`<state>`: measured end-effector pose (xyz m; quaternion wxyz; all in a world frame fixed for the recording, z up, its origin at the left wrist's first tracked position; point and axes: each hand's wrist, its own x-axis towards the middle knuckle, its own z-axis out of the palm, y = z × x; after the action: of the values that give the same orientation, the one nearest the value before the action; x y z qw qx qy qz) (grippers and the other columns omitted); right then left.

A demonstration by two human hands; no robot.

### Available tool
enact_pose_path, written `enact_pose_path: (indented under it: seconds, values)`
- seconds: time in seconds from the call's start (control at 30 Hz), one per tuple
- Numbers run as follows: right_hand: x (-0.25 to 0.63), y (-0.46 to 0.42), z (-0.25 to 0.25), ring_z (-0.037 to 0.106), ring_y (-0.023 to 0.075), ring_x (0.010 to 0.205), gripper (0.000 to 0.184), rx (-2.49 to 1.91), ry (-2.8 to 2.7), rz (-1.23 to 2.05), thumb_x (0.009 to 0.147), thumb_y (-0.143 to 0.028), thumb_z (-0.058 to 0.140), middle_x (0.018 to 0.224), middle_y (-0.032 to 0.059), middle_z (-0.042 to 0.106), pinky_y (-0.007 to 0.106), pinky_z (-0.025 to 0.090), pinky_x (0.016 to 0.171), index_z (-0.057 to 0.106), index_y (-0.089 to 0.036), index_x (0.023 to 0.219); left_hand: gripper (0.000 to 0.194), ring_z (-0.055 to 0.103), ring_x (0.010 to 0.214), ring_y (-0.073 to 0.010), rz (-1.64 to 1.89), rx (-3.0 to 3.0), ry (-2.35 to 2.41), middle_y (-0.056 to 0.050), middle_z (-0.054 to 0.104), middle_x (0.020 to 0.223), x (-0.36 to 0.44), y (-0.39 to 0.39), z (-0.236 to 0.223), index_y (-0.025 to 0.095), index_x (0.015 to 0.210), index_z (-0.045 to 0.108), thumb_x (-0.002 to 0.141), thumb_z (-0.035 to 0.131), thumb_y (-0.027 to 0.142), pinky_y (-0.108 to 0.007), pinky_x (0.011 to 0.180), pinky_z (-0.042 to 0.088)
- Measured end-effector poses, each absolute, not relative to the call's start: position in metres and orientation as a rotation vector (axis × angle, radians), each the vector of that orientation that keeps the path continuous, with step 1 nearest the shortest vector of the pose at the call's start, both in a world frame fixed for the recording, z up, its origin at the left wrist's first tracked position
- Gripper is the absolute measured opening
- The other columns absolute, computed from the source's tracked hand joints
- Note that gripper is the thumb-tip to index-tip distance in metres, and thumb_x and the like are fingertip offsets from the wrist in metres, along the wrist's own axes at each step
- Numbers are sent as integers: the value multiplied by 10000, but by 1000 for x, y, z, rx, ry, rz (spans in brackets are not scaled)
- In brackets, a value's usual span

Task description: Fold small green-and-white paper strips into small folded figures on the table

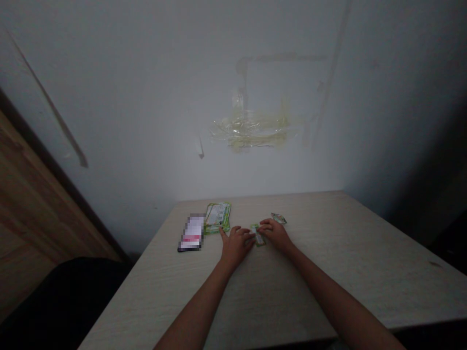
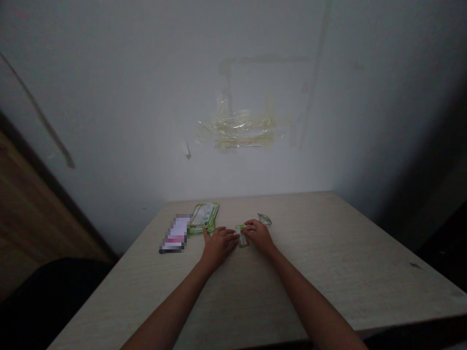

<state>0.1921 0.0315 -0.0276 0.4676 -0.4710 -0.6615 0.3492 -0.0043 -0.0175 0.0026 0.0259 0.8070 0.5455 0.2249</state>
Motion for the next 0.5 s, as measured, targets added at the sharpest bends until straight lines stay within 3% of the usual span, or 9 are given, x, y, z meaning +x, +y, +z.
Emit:
enact_pose_path:
  seconds: [0.5]
  values:
    - [188,29,-23,704,216,810,281,-1264,-1713,800,668,-200,687,836,63,736,355,551,786,661,-153,944,210,502,1158,-260,676,2438,1686,7,689,1137,-3,-13,4,443,1045,688,854,602,429,-763,1026,-84]
